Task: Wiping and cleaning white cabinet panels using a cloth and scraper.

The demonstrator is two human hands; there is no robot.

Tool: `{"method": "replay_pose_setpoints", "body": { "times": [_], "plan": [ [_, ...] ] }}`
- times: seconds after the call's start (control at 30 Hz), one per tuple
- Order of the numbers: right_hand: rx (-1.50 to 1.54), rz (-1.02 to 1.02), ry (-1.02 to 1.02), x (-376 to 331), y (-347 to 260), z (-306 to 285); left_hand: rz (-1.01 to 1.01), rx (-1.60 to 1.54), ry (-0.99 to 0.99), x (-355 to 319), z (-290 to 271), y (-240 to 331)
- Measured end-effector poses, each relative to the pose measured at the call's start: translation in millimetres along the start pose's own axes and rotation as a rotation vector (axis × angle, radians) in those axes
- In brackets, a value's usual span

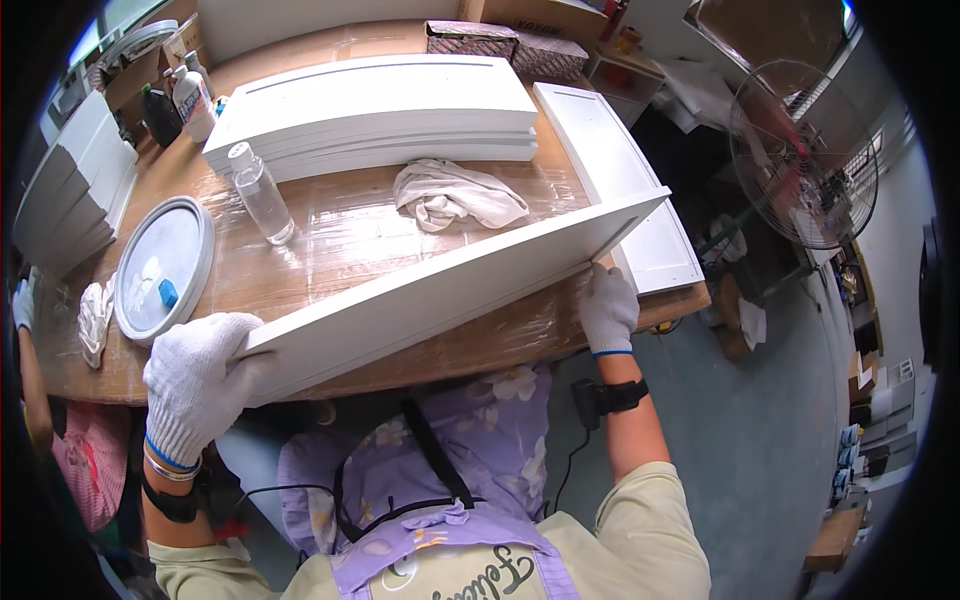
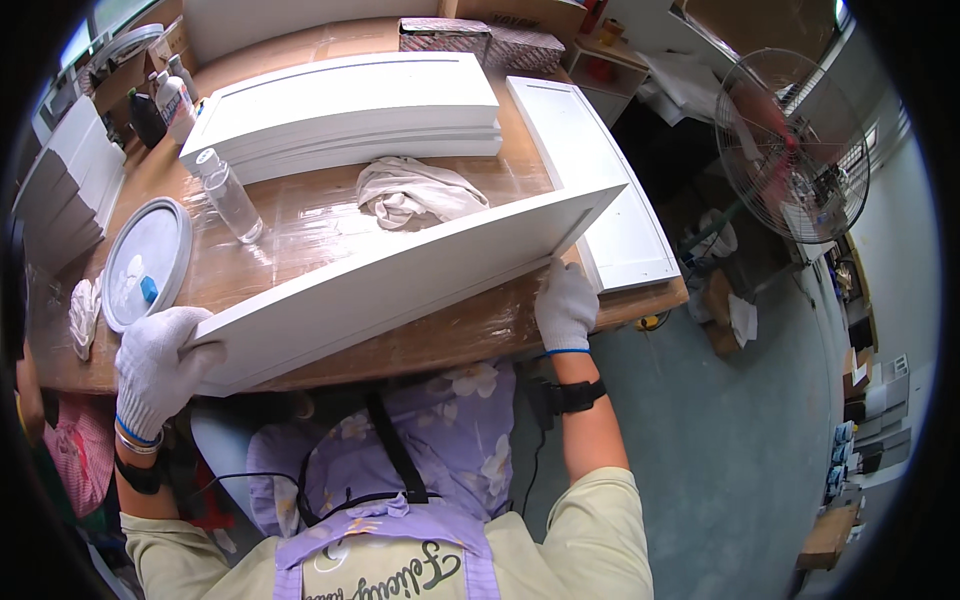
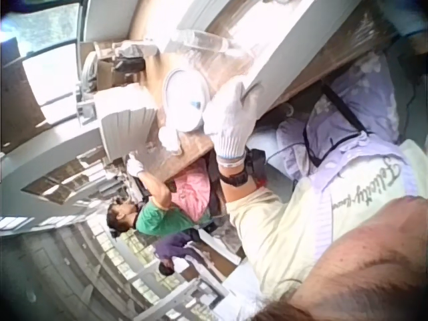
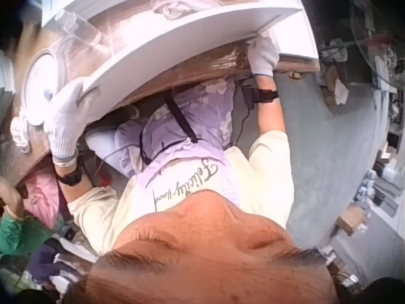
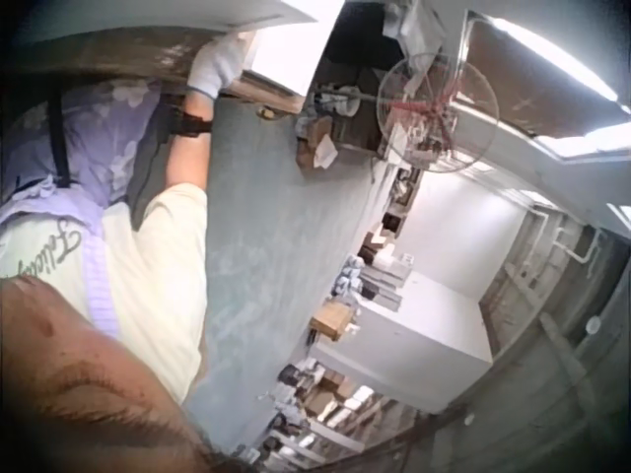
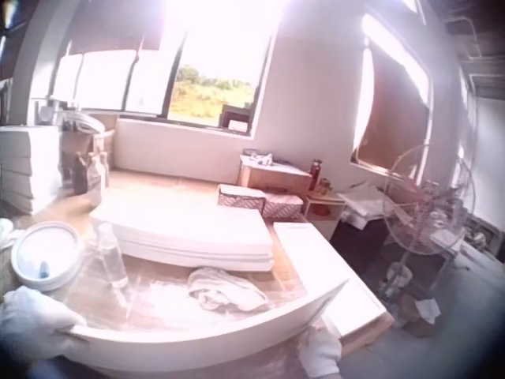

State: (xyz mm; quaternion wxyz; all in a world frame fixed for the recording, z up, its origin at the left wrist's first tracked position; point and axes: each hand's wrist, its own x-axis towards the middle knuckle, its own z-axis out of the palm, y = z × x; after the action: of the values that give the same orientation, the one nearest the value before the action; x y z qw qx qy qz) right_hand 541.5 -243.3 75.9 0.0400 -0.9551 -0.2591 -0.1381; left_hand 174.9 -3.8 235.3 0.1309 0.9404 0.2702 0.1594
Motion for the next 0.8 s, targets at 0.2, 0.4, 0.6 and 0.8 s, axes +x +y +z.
{"method": "replay_pose_setpoints", "body": {
  "times": [0.2,0.4,0.6,0.8],
  "plan": [
    [-0.017,-0.099,-0.047,-23.2,-30.6,-12.0,0.054,0.032,0.007,0.7,-0.7,-0.7],
    [0.082,-0.257,-0.048,-63.0,-78.4,-28.5,0.065,0.085,0.03,-1.8,-0.6,0.8],
    [0.233,-0.36,-0.051,-88.7,-109.4,-37.1,0.086,0.072,0.081,-3.9,3.0,-1.1],
    [0.166,-0.276,0.023,-78.8,-97.2,-32.3,0.103,0.123,0.076,-4.5,2.2,-2.8]
  ]
}}
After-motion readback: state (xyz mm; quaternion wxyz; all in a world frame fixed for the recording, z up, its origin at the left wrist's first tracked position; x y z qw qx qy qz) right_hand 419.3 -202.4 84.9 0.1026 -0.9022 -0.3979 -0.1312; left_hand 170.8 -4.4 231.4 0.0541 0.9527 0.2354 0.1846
